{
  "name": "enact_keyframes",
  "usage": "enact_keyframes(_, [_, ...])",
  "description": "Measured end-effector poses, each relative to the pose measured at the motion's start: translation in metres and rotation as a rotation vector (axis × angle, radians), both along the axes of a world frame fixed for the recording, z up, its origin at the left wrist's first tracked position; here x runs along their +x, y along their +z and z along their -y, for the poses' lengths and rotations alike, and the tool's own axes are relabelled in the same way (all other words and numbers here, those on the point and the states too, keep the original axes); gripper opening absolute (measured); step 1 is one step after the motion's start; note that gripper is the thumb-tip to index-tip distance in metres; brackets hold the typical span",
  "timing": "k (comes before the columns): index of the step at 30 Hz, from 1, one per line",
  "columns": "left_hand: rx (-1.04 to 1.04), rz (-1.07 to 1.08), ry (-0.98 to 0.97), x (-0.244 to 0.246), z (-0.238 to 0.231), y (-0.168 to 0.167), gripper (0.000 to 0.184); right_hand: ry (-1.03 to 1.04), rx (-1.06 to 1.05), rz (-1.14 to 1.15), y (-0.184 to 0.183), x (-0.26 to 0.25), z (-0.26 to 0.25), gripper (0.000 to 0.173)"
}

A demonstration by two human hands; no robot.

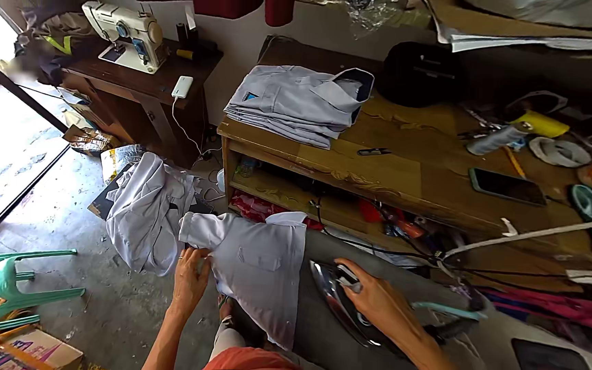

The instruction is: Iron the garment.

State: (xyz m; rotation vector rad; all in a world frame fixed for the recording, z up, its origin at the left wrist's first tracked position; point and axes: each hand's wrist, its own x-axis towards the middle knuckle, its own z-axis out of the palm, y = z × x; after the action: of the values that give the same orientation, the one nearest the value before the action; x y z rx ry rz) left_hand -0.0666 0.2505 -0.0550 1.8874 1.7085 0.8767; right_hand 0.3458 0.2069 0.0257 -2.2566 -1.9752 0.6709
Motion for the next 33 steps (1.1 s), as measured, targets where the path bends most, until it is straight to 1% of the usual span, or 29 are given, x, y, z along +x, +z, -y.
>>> enact_keyframes(6, [0.075,-0.058,-0.259,0.059,-0.01,0.001,0.018,-0.237,0.077,0.01,-0.024,0.112,0.072,0.053])
enact_keyframes(8, [0.077,-0.103,-0.337,0.071,-0.017,0.003,0.017,-0.315,0.067,-0.002,-0.027,0.14,0.089,0.054])
enact_keyframes(10, [0.057,-0.158,-0.412,0.077,-0.023,0.005,0.018,-0.344,0.074,-0.01,-0.028,0.162,0.101,0.058])
enact_keyframes(12, [0.024,-0.21,-0.484,0.079,-0.028,0.007,0.021,-0.351,0.082,-0.02,-0.028,0.176,0.108,0.067])
enact_keyframes(14, [-0.018,-0.253,-0.544,0.08,-0.033,0.007,0.024,-0.359,0.107,-0.021,-0.025,0.182,0.111,0.082])
enact_keyframes(16, [-0.042,-0.284,-0.583,0.08,-0.038,0.006,0.025,-0.345,0.219,0.008,-0.021,0.179,0.113,0.094])
enact_keyframes(17, [-0.05,-0.292,-0.602,0.079,-0.041,0.005,0.024,-0.31,0.324,0.032,-0.02,0.174,0.114,0.094])
enact_keyframes(18, [-0.05,-0.297,-0.625,0.079,-0.045,0.006,0.023,-0.257,0.44,0.043,-0.019,0.166,0.113,0.088])
enact_keyframes(19, [-0.042,-0.296,-0.647,0.078,-0.049,0.007,0.02,-0.204,0.54,0.033,-0.017,0.152,0.11,0.077])
enact_keyframes(20, [-0.034,-0.284,-0.666,0.078,-0.053,0.008,0.02,-0.165,0.593,-0.001,-0.015,0.131,0.106,0.065])
enact_keyframes(22, [-0.016,-0.238,-0.703,0.08,-0.063,0.009,0.023,-0.134,0.578,-0.11,-0.017,0.074,0.093,0.044])
enact_keyframes(23, [0.003,-0.213,-0.719,0.082,-0.07,0.007,0.025,-0.126,0.559,-0.187,-0.024,0.041,0.083,0.038])
enact_keyframes(26, [0.007,-0.176,-0.831,0.081,-0.088,0.002,0.024,-0.124,0.448,-0.424,-0.06,-0.066,0.051,0.026])
enact_keyframes(28, [0.0,-0.184,-0.946,0.076,-0.099,0.001,0.023,-0.187,0.379,-0.48,-0.079,-0.128,0.028,0.022])
enact_keyframes(30, [0.023,-0.188,-1.036,0.075,-0.107,-0.001,0.022,-0.303,0.351,-0.441,-0.086,-0.168,0.009,0.024])
enact_keyframes(33, [0.069,-0.174,-1.146,0.072,-0.117,-0.004,0.019,-0.475,0.428,-0.304,-0.093,-0.207,-0.008,0.026])
